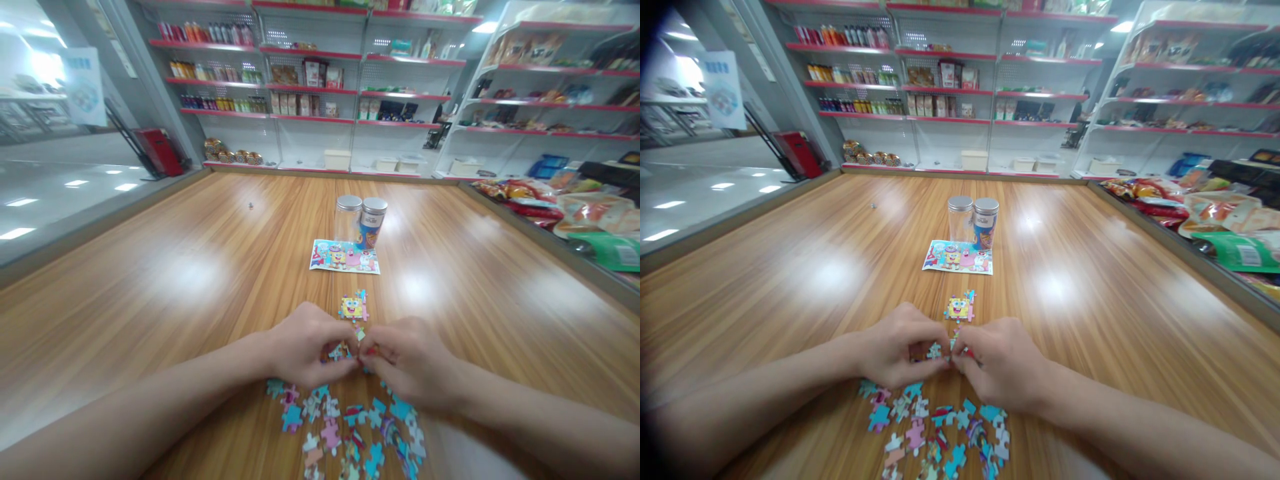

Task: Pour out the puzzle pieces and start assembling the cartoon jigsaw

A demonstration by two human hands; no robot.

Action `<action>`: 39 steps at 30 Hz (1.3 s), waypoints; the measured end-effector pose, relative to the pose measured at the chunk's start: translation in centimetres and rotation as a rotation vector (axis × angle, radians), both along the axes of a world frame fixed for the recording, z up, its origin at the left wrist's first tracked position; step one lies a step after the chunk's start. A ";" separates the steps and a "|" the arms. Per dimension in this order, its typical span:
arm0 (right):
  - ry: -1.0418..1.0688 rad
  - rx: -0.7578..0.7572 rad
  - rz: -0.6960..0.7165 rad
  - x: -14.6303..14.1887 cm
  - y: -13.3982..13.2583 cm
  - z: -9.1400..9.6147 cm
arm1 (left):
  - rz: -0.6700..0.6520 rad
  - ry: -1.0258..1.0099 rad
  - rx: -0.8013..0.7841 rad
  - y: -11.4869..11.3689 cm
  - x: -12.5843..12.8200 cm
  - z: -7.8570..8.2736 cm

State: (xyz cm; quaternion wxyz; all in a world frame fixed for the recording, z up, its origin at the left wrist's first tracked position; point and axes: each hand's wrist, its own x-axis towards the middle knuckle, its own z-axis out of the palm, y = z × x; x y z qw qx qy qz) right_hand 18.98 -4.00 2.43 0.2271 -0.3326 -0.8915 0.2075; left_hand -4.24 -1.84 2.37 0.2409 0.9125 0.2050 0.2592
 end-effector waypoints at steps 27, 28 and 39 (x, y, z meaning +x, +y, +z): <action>0.115 0.299 -0.021 1.0 4.7 -1.7 | 0.376 0.057 -0.278 2.7 -0.2 -1.0; 0.123 0.328 0.000 0.9 4.6 -1.7 | 0.373 0.047 -0.293 2.6 -0.2 -1.0; 0.152 0.389 -0.043 0.6 4.5 -1.5 | 0.423 -0.026 -0.429 2.5 0.4 -1.3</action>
